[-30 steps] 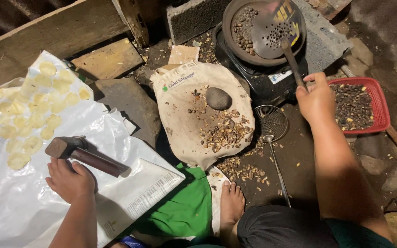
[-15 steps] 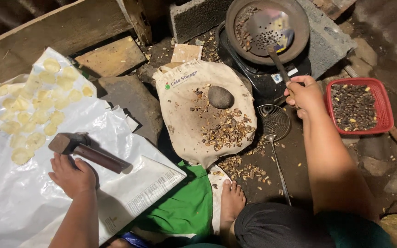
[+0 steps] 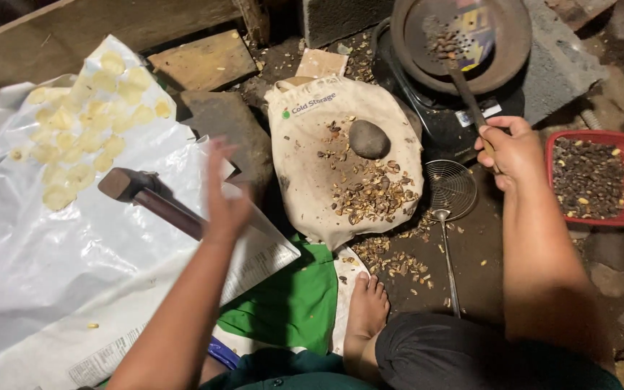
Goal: Processing seeds by flattening them with a mallet, cracking them with a stone, and stirring them in a pan.
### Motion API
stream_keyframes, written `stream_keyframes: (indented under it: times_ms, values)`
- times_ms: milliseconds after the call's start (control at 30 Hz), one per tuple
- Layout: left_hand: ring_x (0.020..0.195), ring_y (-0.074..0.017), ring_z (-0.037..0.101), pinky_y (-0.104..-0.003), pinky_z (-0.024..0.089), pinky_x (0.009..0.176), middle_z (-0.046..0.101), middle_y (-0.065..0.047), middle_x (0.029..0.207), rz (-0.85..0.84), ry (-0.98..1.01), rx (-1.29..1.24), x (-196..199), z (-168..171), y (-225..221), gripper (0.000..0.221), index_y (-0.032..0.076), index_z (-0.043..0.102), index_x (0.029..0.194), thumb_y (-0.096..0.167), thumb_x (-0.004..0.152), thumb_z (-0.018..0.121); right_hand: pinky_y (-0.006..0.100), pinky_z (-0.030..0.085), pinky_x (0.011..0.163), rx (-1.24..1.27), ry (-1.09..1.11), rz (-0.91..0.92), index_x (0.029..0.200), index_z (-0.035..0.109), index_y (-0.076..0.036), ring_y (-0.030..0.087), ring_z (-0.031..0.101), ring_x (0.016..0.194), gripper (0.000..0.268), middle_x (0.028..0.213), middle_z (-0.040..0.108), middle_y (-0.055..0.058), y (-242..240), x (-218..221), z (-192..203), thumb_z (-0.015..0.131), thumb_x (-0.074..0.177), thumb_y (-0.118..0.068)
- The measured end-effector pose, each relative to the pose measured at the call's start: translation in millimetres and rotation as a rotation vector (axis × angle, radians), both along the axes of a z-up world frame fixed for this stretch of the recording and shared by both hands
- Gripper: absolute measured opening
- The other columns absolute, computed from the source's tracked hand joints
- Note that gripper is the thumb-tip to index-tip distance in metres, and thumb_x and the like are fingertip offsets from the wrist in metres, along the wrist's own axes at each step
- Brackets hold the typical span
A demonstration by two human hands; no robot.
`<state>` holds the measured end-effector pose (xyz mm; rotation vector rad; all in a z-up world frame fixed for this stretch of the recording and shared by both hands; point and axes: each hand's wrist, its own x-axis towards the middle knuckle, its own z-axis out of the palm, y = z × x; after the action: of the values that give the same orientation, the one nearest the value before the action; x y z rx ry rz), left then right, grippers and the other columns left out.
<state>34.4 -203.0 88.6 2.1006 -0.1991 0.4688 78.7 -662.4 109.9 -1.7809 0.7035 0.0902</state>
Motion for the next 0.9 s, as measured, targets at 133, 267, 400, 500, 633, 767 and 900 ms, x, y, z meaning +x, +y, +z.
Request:
stream_keyframes:
  times_ms: [133, 267, 400, 500, 633, 767, 900]
  values:
    - [0.154, -0.0366, 0.028, -0.052, 0.019, 0.128, 0.032, -0.019, 0.166, -0.165, 0.189, 0.417, 37, -48, -67, 0.062, 0.003, 0.036, 0.155, 0.021, 0.1, 0.059, 0.022, 0.018, 0.034, 0.022, -0.026, 0.064, 0.126, 0.053, -0.011, 0.007, 0.046, 0.051, 0.024, 0.084, 0.06, 0.002, -2, -4, -2, 0.057, 0.103, -0.015]
    - [0.157, -0.0342, 0.002, -0.051, 0.004, 0.127, 0.004, -0.018, 0.171, -0.239, 0.525, 0.702, 40, -47, -111, 0.079, 0.005, 0.013, 0.163, 0.047, 0.104, 0.044, 0.021, 0.023, 0.035, 0.019, -0.074, 0.007, 0.124, 0.05, -0.008, 0.006, 0.045, 0.05, 0.02, 0.083, 0.06, 0.003, -12, -2, -14, 0.057, 0.105, -0.011]
    - [0.156, -0.0296, 0.026, -0.071, 0.012, 0.123, 0.028, -0.014, 0.168, -0.667, 0.038, 0.474, 3, -91, -131, 0.064, 0.016, 0.047, 0.152, 0.054, 0.106, 0.023, 0.02, 0.029, 0.038, 0.085, -0.132, 0.007, 0.125, 0.048, -0.003, 0.007, 0.043, 0.049, 0.02, 0.083, 0.058, 0.007, -20, -1, -20, 0.055, 0.106, -0.005]
    - [0.143, -0.0344, 0.047, -0.052, 0.046, 0.118, 0.038, -0.013, 0.162, -0.403, -0.22, 0.25, 6, -100, -130, 0.065, 0.018, 0.039, 0.155, 0.005, 0.093, 0.051, 0.02, 0.029, 0.039, 0.09, -0.155, 0.067, 0.123, 0.047, -0.003, 0.008, 0.041, 0.049, 0.021, 0.082, 0.057, 0.008, -34, 1, -31, 0.055, 0.104, -0.003]
    - [0.159, -0.0363, 0.014, -0.046, 0.014, 0.132, 0.013, -0.016, 0.172, -0.186, 0.196, 0.46, 30, -103, -126, 0.059, 0.016, 0.031, 0.161, 0.024, 0.107, 0.052, 0.02, 0.024, 0.038, 0.068, -0.064, 0.088, 0.121, 0.05, -0.007, 0.008, 0.042, 0.049, 0.017, 0.082, 0.056, 0.004, -20, -7, -16, 0.055, 0.105, -0.01]
    - [0.159, -0.0343, 0.007, -0.045, 0.012, 0.13, 0.004, -0.018, 0.173, -0.179, 0.318, 0.523, 47, -112, -127, 0.077, 0.01, 0.014, 0.165, 0.04, 0.105, 0.052, 0.022, 0.02, 0.032, 0.047, -0.048, 0.08, 0.124, 0.05, -0.006, 0.007, 0.042, 0.048, 0.02, 0.084, 0.058, 0.006, -13, -9, -4, 0.054, 0.105, -0.007]
    - [0.159, -0.0333, 0.013, -0.045, 0.013, 0.131, 0.016, -0.021, 0.17, -0.198, 0.218, 0.572, 43, -118, -127, 0.071, 0.001, 0.025, 0.159, 0.044, 0.105, 0.043, 0.018, 0.028, 0.04, 0.167, -0.135, 0.071, 0.124, 0.049, -0.003, 0.007, 0.042, 0.051, 0.021, 0.085, 0.057, 0.007, -18, -6, -24, 0.055, 0.104, -0.007]
